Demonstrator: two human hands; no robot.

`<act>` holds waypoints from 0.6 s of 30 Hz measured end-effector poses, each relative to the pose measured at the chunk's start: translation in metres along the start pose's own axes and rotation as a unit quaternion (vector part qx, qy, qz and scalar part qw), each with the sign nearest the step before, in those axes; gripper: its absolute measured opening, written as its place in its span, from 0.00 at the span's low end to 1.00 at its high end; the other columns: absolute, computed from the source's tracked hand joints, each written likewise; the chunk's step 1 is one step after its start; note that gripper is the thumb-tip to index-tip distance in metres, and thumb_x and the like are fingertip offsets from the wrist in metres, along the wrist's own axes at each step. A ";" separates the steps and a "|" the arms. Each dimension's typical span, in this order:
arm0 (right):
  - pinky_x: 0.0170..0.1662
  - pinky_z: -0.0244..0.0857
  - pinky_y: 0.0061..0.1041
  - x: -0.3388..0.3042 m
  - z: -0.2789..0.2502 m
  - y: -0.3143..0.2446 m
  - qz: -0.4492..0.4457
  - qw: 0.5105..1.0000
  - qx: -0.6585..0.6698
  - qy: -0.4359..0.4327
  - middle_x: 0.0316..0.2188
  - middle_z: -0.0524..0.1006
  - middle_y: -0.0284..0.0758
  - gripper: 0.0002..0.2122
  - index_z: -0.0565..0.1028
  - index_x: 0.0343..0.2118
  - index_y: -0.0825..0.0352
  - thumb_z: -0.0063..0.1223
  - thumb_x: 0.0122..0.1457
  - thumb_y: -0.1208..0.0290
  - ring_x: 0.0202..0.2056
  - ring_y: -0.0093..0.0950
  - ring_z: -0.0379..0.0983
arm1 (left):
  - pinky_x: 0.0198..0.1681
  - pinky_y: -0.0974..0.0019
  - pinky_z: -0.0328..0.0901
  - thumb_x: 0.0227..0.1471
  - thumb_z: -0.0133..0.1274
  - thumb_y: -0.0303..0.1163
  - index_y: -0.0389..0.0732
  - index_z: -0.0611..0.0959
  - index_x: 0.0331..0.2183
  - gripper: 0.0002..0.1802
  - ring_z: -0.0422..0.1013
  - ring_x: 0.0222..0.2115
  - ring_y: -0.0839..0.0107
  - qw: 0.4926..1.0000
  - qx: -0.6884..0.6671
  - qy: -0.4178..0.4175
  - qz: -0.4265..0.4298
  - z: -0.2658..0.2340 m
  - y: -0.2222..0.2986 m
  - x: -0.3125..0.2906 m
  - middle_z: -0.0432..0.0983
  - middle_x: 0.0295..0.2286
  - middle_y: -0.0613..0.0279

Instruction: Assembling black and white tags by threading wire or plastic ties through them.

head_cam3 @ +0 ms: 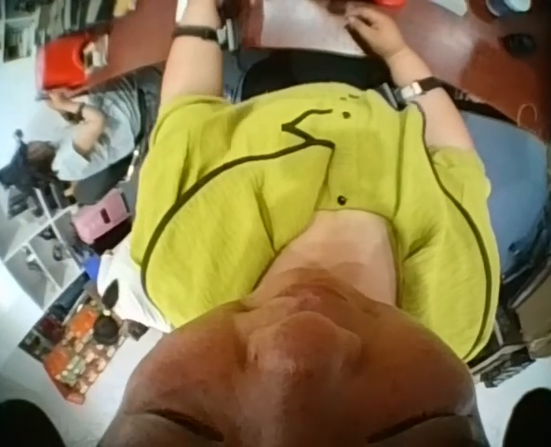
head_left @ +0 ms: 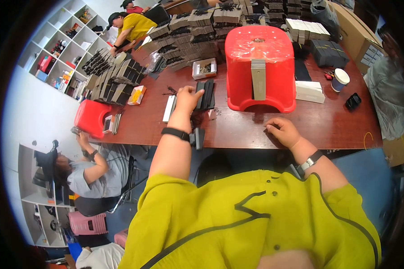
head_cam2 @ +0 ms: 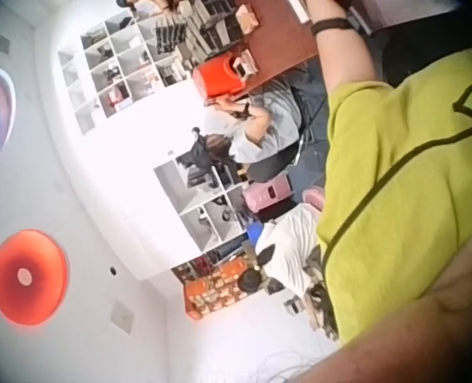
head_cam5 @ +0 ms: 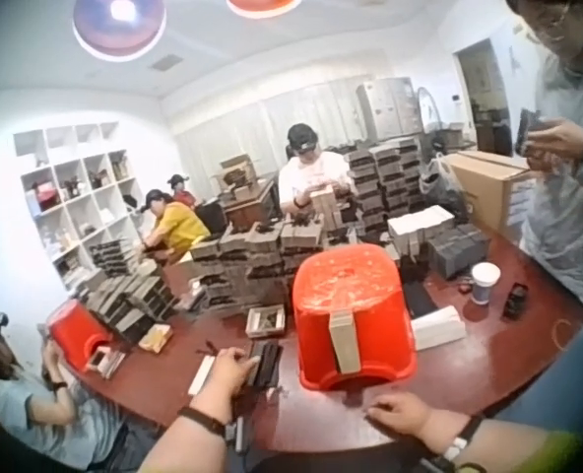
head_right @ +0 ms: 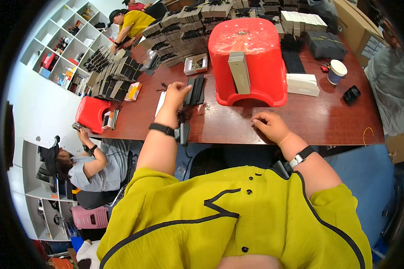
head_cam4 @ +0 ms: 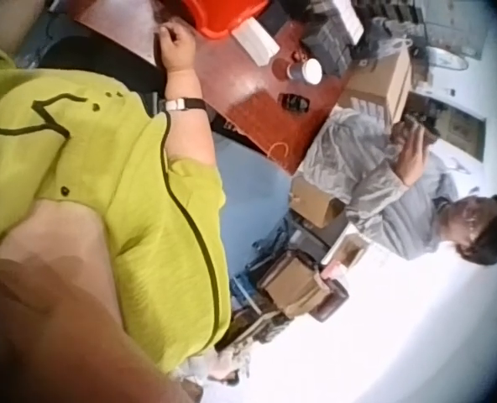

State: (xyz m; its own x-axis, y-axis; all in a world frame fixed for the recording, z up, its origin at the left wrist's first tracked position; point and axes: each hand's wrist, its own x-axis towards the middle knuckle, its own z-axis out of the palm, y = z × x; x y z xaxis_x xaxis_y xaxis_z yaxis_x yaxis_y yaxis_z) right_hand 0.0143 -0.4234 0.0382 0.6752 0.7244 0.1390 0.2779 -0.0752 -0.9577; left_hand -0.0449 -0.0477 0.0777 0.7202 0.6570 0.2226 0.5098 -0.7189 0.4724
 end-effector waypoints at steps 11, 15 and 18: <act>0.36 0.65 0.20 -0.001 -0.002 -0.003 0.003 1.000 -0.001 -0.006 0.27 0.75 0.32 0.06 0.74 0.32 0.71 0.51 0.55 0.74 0.30 0.21 0.70 | 0.40 0.62 0.65 0.40 0.62 0.31 0.42 0.83 0.29 0.09 0.69 0.39 0.60 0.992 0.029 -0.017 0.119 -0.018 -0.053 -0.078 0.74 0.28 0.59; 0.36 0.65 0.20 -0.001 0.003 0.003 -0.031 0.998 -0.054 0.010 0.27 0.75 0.32 0.06 0.74 0.32 0.71 0.51 0.55 0.73 0.30 0.21 0.70 | 0.34 0.67 0.65 0.43 0.60 0.33 0.38 0.84 0.27 0.09 0.71 0.31 0.66 0.992 -0.011 -0.062 0.106 -0.027 -0.057 -0.061 0.76 0.25 0.60; 0.36 0.65 0.20 -0.003 0.001 0.008 -0.016 0.999 -0.038 0.015 0.27 0.75 0.32 0.06 0.74 0.32 0.70 0.52 0.55 0.72 0.30 0.20 0.70 | 0.28 0.71 0.64 0.44 0.58 0.31 0.34 0.83 0.28 0.10 0.70 0.22 0.74 0.987 -0.136 -0.063 0.053 -0.044 -0.043 -0.057 0.77 0.21 0.62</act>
State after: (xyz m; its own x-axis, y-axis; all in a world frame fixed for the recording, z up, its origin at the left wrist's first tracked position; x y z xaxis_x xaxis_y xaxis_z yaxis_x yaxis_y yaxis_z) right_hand 0.0134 -0.4257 0.0301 0.6854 0.7061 0.1779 0.3498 -0.1051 -0.9309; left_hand -0.1286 -0.0439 0.0821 0.8248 0.5349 0.1834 0.2951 -0.6839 0.6672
